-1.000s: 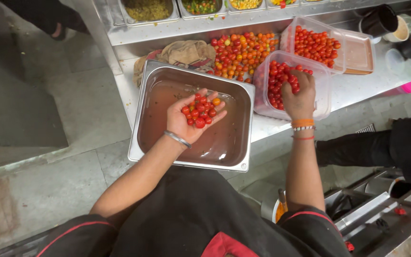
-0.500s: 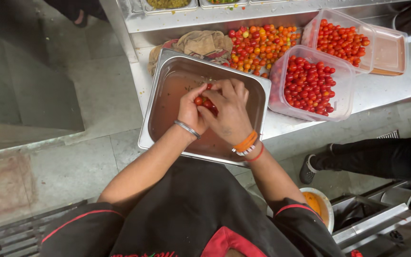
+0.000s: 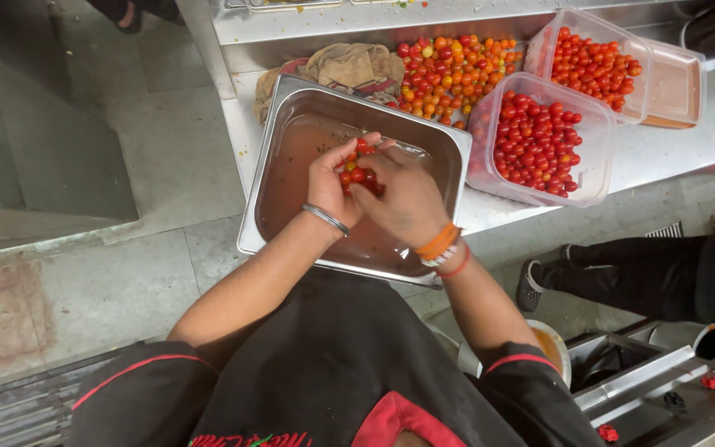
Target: The person washes cherry tomatoes in a metal tray filled with water, rubbing them by hand and transferring them to a plastic container. The person repeatedly scoops tomatoes from the water, inspects them, and places them into a nearby container.
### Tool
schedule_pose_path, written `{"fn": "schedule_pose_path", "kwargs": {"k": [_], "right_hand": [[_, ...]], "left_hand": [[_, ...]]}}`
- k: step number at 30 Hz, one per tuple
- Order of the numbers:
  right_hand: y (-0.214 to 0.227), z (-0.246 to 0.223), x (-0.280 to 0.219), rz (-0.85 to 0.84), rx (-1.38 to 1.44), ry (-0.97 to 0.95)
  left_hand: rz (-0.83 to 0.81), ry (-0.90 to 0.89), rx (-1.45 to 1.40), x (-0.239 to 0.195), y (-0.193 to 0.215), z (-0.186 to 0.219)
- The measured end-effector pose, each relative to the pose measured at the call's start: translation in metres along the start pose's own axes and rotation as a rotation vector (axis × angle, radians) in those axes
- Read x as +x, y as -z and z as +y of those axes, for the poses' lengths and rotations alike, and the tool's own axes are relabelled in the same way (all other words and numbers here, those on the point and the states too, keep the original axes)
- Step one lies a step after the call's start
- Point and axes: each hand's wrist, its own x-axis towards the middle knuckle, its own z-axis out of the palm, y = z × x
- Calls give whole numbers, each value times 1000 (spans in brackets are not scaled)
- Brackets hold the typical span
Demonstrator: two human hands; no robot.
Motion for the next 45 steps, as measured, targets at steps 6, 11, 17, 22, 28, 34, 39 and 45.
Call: {"fn": "schedule_pose_path", "kwargs": {"k": [6, 11, 17, 22, 28, 34, 39, 45], "right_hand": [[12, 6, -1, 103, 940, -286], [29, 19, -11, 42, 1060, -401], [2, 9, -19, 64, 128, -227], [-6, 13, -17, 82, 222, -336], [16, 35, -27, 56, 1375, -597], [22, 33, -23, 47, 1305, -526], [17, 37, -29, 25, 1272, -519], [-2, 87, -38, 97, 800, -473]], "left_hand": [[-62, 24, -151, -7, -5, 4], [-131, 43, -234, -14, -15, 9], [-221, 6, -243, -14, -15, 4], [-238, -5, -258, -14, -16, 4], [-193, 38, -286, -17, -16, 7], [-93, 63, -257, -15, -16, 5], [-122, 17, -246, -18, -19, 8], [-60, -69, -277, -25, -29, 17]]}}
